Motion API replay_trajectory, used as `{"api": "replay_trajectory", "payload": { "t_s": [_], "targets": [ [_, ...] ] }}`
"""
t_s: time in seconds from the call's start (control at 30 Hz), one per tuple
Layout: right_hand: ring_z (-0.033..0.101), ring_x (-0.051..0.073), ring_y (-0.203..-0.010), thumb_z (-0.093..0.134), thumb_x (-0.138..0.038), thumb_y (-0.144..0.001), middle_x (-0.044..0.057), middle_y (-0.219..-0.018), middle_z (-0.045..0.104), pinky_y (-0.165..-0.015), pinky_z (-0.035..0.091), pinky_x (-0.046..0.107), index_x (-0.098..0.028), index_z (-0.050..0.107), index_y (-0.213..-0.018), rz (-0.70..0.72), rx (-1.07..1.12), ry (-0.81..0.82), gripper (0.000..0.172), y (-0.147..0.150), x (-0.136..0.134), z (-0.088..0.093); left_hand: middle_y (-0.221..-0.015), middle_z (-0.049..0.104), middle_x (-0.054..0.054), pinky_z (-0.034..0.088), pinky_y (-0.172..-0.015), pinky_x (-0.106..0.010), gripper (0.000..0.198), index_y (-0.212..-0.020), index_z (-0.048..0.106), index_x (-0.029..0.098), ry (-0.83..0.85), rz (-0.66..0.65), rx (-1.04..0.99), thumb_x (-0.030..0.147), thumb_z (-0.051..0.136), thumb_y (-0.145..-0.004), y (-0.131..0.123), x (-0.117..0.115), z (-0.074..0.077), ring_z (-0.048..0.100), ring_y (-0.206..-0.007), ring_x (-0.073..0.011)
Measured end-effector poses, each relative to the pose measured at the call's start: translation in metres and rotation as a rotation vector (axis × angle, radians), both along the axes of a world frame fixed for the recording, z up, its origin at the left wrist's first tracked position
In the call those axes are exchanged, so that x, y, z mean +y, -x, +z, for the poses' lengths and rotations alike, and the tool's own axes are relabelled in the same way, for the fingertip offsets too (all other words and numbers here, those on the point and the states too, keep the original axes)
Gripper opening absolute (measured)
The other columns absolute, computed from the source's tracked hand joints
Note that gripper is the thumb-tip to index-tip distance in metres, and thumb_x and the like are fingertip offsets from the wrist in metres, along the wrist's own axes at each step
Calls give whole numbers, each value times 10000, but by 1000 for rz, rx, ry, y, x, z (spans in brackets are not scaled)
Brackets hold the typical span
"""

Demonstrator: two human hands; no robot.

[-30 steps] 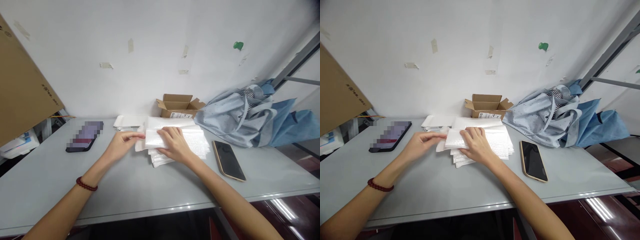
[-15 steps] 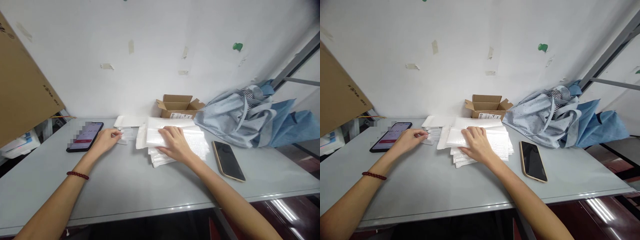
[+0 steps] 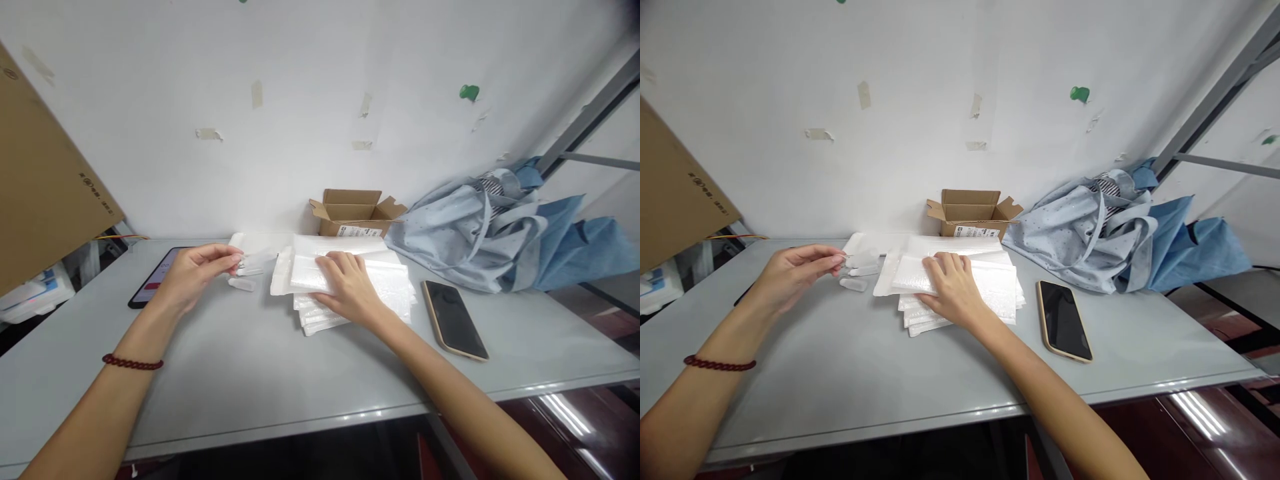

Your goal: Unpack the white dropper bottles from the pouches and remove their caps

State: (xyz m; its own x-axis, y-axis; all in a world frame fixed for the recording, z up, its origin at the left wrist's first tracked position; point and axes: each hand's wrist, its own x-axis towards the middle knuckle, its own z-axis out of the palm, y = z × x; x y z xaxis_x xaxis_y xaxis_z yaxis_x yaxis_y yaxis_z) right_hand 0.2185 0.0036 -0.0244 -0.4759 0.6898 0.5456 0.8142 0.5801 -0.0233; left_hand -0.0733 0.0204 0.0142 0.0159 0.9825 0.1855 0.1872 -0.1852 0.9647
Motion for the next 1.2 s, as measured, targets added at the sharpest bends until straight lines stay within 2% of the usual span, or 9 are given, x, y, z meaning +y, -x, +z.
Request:
{"api": "replay_trajectory", "payload": {
  "t_s": [0.17,0.33,0.47,0.57,0.67,0.83,1.03,1.1,1.2],
  "targets": [
    [456,287,-1021,602,-516,-820,150,-1160,526,-893,342,430,-154,488,-1193,1,-3,-8,532,1,-1,1,-762,689,-23,475,-662,-270,187,-774,723,198,-58,-41,313,376,715,-716,-18,-11,4,579,-652,-144],
    [463,295,-1028,629,-457,-816,162,-1180,525,-906,329,440,-141,483,-1202,15,-31,-28,519,2,-4,1,-857,710,-47,490,-718,-296,182,-796,711,185,-170,-44,448,354,647,-775,-34,-15,-5,627,-773,-186],
    [467,296,-1039,621,-442,-822,165,-1184,531,-915,321,446,-144,478,-1211,52,-32,-39,510,6,-7,0,-882,708,-54,505,-770,-308,172,-835,711,178,-214,-112,386,325,629,-795,-42,-17,-15,639,-829,-193],
    [465,294,-1060,601,-440,-833,168,-1183,534,-919,319,446,-143,473,-1215,88,-15,-53,501,9,-8,-1,-942,715,-59,511,-811,-309,170,-884,719,178,-189,-249,311,291,620,-804,-51,-20,-21,651,-880,-198],
    [467,289,-1070,591,-415,-839,167,-1177,539,-921,318,447,-139,470,-1217,116,2,-54,483,9,-8,-2,-975,720,-51,517,-790,-291,184,-939,723,187,-118,-393,219,246,613,-804,-60,-23,-25,660,-879,-192],
    [475,278,-1061,587,-377,-839,155,-1154,542,-918,330,437,-136,476,-1218,174,29,-58,463,7,-7,-3,-917,729,-41,521,-728,-272,207,-948,740,194,-24,-468,87,231,653,-764,-66,-25,-25,665,-819,-188],
    [474,266,-1061,579,-356,-844,143,-1147,545,-905,347,421,-143,471,-1235,198,32,-59,459,7,-7,-2,-908,738,-51,532,-747,-313,213,-924,761,210,50,-433,81,299,677,-750,-60,-26,-18,672,-856,-229],
    [476,266,-1059,581,-381,-844,142,-1154,542,-898,351,419,-151,470,-1240,180,45,-58,471,6,-6,-1,-885,739,-65,531,-791,-345,216,-904,760,196,26,-346,53,326,685,-748,-55,-24,-16,674,-849,-234],
    [480,266,-1048,575,-400,-849,144,-1164,539,-894,351,417,-156,474,-1238,155,74,-54,470,3,-4,-1,-775,722,-58,526,-764,-339,233,-902,739,178,-42,-108,45,347,697,-749,-44,-18,-14,658,-723,-195]
  ]
}}
